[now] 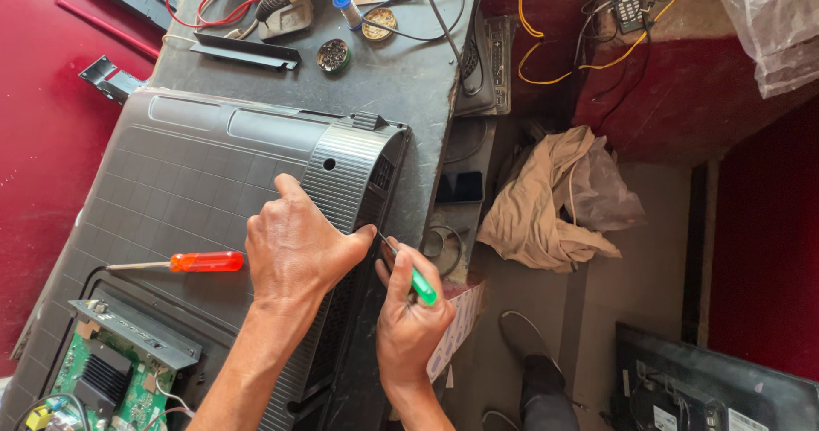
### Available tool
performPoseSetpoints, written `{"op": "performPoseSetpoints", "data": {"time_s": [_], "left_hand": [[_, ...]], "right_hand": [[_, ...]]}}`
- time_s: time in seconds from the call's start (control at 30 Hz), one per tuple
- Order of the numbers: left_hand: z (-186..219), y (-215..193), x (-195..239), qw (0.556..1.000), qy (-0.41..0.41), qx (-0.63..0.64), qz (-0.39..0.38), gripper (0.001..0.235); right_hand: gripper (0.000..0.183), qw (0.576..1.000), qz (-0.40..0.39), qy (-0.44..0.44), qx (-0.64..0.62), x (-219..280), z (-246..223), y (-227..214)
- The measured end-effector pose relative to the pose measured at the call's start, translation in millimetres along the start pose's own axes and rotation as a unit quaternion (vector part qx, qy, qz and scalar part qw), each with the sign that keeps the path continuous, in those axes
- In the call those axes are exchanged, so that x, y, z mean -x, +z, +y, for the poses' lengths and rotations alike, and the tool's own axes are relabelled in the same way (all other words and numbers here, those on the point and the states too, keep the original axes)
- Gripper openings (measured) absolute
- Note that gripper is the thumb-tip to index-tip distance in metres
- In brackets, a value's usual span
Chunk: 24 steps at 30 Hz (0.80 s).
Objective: The person uses a green-handled screwdriver to unscrew fasteners along the edge of a black plastic casing, then switches to an orange-handled screwdriver to continue removing screws. The person repositions the casing on the workbench and continues unscrewing along its edges.
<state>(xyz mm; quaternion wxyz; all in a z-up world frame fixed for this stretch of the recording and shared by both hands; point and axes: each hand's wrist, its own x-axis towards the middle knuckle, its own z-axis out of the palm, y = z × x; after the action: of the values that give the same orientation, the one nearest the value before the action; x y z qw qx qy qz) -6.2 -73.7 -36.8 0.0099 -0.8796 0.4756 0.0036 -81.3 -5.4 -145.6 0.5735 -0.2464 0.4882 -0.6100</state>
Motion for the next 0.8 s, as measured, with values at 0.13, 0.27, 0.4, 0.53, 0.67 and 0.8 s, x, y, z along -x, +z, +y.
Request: {"op": "performPoseSetpoints", "data": {"time_s": [0.13,0.27,0.4,0.53,0.67,0.8], "left_hand": [[1,-1,2,1.000,0.003,-0.010,0.011,0.080],[5,-5,3,1.000,-0.020,-0.010,-0.019,0.080],[5,-5,3,1.000,-0.018,-0.005,-0.015,0.079],[8,-10,0,0.999,-0.014,-0.026,-0.038,0.078],[17,-11,-14,0.998,0.014,-0.035,-0.043,0.086],[30,-2,-40,0.999,0.009,-0.028,-0.045,0.090]], "right_hand": [[0.023,0.998,0.008,-0.046,0.039,-1,1,3],[0.030,0.902,-0.082,-0.328,0.267,6,-1,2],[0.025,0.987,-0.019,-0.113,0.109,7,3,8],[0.026,1.000,-0.006,0.007,-0.023,0,3,5],[0.029,0.998,0.018,0.037,-0.056,-10,3,4],[0.032,0.994,0.036,0.034,-0.094,-34,2,10]]}}
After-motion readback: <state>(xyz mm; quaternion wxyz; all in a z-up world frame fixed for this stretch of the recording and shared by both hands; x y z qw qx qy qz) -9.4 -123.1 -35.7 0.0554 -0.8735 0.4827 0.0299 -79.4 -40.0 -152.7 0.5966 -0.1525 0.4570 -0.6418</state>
